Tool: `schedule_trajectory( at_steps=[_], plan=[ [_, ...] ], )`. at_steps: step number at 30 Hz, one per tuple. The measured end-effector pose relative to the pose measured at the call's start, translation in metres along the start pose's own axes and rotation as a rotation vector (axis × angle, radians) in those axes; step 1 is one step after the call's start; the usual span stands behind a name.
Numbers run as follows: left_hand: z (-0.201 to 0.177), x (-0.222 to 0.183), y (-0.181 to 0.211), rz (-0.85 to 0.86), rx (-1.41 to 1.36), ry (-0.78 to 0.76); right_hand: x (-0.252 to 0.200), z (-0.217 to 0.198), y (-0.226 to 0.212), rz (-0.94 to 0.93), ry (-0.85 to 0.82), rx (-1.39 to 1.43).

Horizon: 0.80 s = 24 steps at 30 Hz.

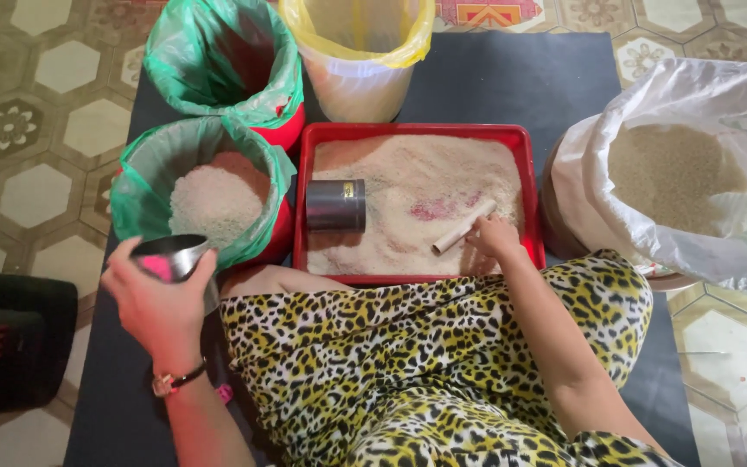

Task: Measuring rice from a tray using a cup and filling it into bags on a scale.

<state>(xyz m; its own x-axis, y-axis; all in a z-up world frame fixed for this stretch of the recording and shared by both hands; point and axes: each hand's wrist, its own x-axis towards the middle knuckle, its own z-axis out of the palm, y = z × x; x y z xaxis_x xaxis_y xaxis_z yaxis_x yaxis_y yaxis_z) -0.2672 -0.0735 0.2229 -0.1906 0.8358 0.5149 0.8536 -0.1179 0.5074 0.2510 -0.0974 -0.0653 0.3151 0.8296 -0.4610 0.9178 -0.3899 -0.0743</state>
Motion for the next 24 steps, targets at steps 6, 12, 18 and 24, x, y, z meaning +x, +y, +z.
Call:
schedule_trajectory(
  at_steps=[6,12,18,24],
  plan=[
    [0.004,0.045,-0.004,0.025,0.282,-0.432,0.0,0.005,0.001,-0.009,0.012,0.001],
    [0.031,0.102,-0.04,0.054,0.504,-0.812,-0.002,0.002,-0.002,-0.036,-0.005,-0.003],
    [0.052,0.123,-0.052,0.234,0.817,-1.037,-0.008,-0.004,-0.009,-0.015,-0.028,-0.014],
    [0.072,0.144,-0.067,0.537,1.197,-0.5,-0.009,-0.01,-0.012,0.009,-0.035,0.053]
  ],
)
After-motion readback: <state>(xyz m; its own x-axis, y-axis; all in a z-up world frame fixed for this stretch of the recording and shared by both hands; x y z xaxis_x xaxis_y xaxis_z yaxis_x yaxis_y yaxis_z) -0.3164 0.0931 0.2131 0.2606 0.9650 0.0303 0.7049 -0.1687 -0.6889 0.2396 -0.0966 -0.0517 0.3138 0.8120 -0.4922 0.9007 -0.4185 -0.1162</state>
